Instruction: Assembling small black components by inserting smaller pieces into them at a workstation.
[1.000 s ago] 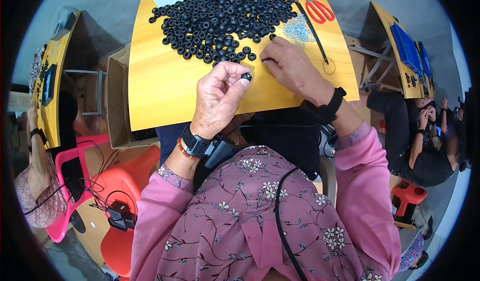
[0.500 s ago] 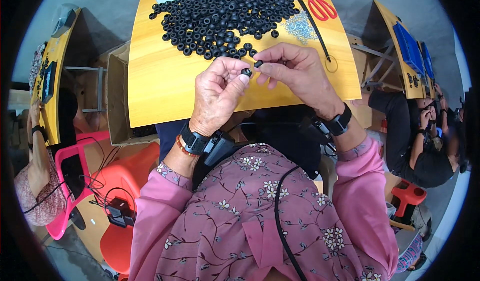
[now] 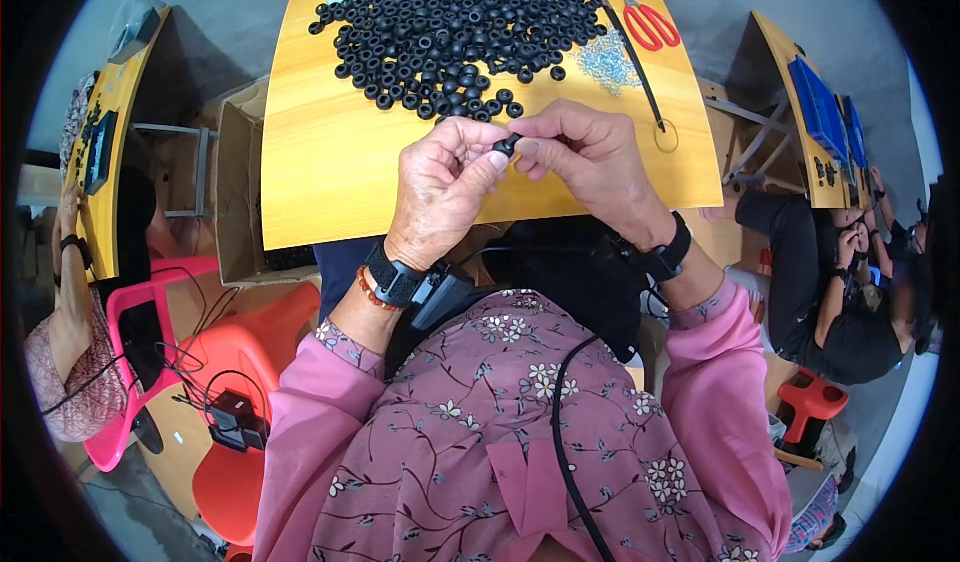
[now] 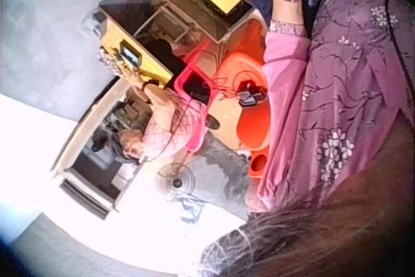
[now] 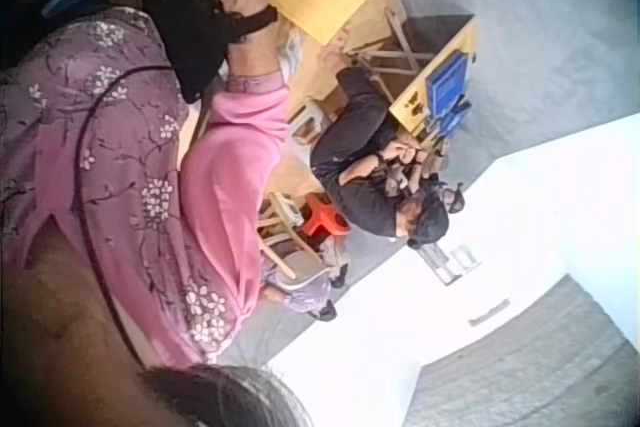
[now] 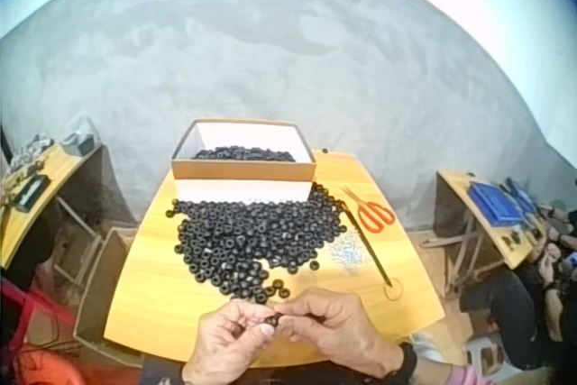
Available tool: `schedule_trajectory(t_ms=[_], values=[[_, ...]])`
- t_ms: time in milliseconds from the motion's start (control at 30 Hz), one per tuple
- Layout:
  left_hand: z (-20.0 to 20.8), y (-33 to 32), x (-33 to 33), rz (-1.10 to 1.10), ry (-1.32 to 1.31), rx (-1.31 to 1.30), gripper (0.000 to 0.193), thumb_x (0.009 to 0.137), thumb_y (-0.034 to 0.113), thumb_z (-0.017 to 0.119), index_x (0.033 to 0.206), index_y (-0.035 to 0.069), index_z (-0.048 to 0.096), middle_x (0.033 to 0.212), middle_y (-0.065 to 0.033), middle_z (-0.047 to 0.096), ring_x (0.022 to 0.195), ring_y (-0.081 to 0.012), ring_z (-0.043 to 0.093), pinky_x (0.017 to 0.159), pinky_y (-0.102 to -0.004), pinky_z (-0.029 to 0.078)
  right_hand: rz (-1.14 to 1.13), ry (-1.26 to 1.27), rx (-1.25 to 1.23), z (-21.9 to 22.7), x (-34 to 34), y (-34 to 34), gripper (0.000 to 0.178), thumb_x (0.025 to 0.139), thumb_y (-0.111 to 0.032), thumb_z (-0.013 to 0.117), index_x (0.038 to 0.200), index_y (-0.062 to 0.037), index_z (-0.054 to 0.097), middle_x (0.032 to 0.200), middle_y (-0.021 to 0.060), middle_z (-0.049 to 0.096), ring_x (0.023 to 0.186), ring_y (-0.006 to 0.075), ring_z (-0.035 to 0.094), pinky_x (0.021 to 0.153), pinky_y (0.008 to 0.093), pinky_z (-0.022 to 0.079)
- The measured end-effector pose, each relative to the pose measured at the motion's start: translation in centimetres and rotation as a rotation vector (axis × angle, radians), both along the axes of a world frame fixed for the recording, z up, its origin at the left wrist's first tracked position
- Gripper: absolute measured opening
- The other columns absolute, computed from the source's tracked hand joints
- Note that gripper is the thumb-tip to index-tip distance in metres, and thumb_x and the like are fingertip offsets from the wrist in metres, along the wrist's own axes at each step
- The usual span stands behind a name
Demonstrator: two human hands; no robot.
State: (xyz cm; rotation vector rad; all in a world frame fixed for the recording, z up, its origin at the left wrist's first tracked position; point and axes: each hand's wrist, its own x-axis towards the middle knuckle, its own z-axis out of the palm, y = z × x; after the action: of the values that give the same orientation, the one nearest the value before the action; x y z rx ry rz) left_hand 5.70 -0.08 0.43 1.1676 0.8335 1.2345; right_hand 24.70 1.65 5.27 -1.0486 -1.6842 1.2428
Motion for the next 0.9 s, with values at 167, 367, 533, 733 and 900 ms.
schedule_trajectory(t_ms=[167,367,533,733,900], values=[[0.0,0.0,0.0,-0.005,-0.003,-0.007,0.015,0.095,0.004,0.066,0.109,-0.002,0.064,0.095,-0.004,0.07,0.076,-0.0082,0.064,0.067,-0.0225,0.054,-0.012,-0.039,0.008,0.0,-0.1,0.1,0.015,0.092,-0.003,0.069,0.106,0.0023,0.072,0.086,0.0046,0.067,0.075,0.01,0.066,0.067,0.0231,0.054],[0.0,0.1,-0.1,-0.009,0.011,-0.007,0.015,0.095,0.003,0.066,0.109,-0.002,0.065,0.094,-0.004,0.07,0.076,-0.0081,0.064,0.067,-0.0221,0.053,-0.028,-0.154,0.202,-0.3,-0.2,0.2,0.014,0.09,-0.004,0.071,0.103,-0.0005,0.073,0.079,0.0056,0.066,0.071,0.0119,0.064,0.063,0.026,0.051],[-0.2,0.2,-0.1,-0.005,0.005,0.0,0.015,0.095,0.003,0.066,0.109,-0.002,0.064,0.094,-0.0041,0.07,0.077,-0.0081,0.064,0.067,-0.0224,0.054,-0.02,-0.28,0.426,-0.2,-0.3,0.4,0.013,0.087,-0.005,0.072,0.1,-0.0024,0.073,0.076,0.01,0.064,0.068,0.0205,0.064,0.061,0.0291,0.049],[-0.2,0.2,-0.2,-0.022,-0.011,-0.014,0.013,0.095,0.002,0.065,0.108,-0.001,0.064,0.095,-0.0049,0.07,0.077,-0.0086,0.065,0.067,-0.0231,0.054,0.058,-0.357,0.546,0.3,-0.1,0.6,0.015,0.087,-0.002,0.069,0.102,-0.0028,0.071,0.077,0.0114,0.062,0.07,0.0272,0.064,0.061,0.034,0.05],[-0.5,0.3,-0.3,-0.04,-0.04,-0.017,0.013,0.095,0.001,0.065,0.108,0.0,0.064,0.097,-0.0052,0.07,0.077,-0.0091,0.065,0.067,-0.0239,0.055,0.129,-0.489,0.7,1.3,-0.3,0.5,0.02,0.082,0.003,0.065,0.102,-0.0007,0.067,0.081,0.012,0.059,0.074,0.0303,0.063,0.062,0.0382,0.051]])
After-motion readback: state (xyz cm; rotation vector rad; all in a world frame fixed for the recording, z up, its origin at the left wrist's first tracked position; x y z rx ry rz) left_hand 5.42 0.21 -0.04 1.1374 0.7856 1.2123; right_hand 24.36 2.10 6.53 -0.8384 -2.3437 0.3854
